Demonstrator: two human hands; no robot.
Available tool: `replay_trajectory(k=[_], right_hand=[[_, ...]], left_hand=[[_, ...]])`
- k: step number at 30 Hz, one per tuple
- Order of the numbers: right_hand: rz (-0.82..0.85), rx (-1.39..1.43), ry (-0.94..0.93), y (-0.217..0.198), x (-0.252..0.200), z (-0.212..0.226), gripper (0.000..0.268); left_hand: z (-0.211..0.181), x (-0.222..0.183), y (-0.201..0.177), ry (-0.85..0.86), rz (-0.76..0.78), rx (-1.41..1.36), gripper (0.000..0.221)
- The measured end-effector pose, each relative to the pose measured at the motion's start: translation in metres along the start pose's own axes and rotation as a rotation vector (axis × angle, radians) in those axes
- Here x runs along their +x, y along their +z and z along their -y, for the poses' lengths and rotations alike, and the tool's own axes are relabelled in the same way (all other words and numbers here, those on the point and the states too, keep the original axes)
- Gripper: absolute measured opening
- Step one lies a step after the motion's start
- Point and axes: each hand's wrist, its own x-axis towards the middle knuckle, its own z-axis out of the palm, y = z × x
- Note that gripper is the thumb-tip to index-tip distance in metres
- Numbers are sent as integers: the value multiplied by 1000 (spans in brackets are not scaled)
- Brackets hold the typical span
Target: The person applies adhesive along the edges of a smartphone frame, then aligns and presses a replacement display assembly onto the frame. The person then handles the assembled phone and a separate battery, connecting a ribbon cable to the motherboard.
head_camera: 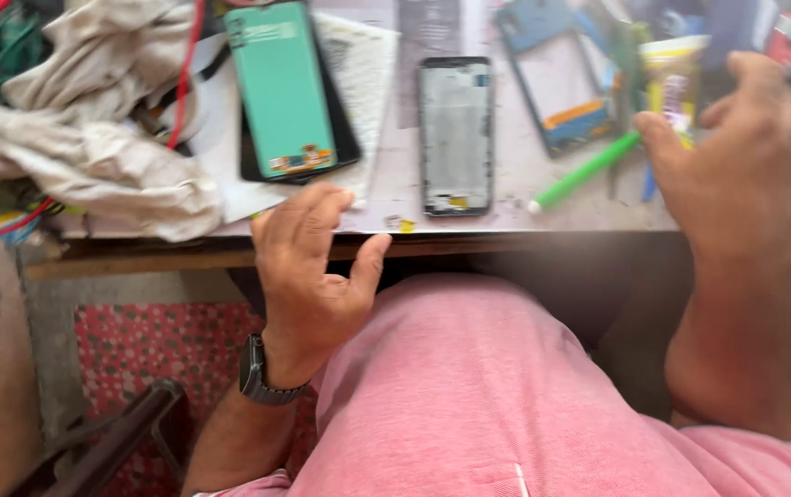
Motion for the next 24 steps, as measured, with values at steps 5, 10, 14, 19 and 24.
replay_trajectory(k=[5,10,14,19,24], right_hand=[[167,290,-45,1,0,79,60],[371,477,-332,33,45,157,45],[309,520,-485,41,66,188,33],[299,692,-409,21,53,173,43],[295,835,-361,15,28,132,45]], left_hand=[[31,-3,-21,-110,-141,218,49],[54,23,-15,-186,-129,348,51],[50,50,-3,-270,-83,490,61],[52,73,15,-372,44,606,68],[61,84,27,-336,44,740,74]])
